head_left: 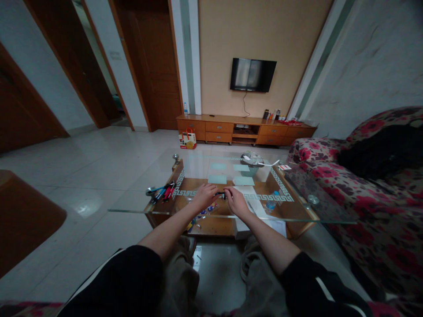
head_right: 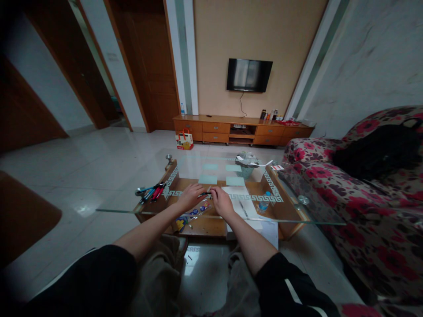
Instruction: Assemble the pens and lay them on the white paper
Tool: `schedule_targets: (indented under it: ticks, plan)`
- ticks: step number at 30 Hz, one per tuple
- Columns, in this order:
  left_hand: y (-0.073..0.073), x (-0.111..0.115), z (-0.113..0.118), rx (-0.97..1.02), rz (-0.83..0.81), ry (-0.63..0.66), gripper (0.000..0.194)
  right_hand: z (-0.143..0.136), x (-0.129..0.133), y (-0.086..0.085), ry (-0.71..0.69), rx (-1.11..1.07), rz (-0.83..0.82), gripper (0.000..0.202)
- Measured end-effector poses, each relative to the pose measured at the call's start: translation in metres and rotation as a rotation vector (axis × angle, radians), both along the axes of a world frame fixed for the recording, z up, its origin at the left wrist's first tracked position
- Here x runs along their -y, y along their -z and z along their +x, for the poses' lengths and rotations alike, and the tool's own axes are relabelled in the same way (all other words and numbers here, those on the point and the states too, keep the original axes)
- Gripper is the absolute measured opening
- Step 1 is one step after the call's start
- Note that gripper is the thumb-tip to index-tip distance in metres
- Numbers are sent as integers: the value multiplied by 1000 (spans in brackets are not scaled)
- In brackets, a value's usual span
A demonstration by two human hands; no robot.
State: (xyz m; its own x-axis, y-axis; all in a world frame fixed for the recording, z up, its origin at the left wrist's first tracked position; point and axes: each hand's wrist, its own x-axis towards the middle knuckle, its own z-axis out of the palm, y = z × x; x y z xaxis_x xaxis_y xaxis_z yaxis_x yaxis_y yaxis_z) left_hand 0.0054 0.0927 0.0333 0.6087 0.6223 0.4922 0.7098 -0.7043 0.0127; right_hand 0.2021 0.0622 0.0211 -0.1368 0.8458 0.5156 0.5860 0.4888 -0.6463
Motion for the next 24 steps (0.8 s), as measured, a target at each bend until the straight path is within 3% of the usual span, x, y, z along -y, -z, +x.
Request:
schedule_targets:
  ticks: [8,12,19,24]
  plan:
    - [-1,1,-3,-7,-32,-52,14,8,-6,8,30,22,8,31]
    - [1,0,-1,-14,-92,-58,14,8,-6,9,-9,44,18,20]
    - [7,-2,0,34,-107,-15,13,7,-6,8,-23,55,20,8]
    - [8,-4,-1,75,-111,27,12,8,-7,8,22,93,-5,17]
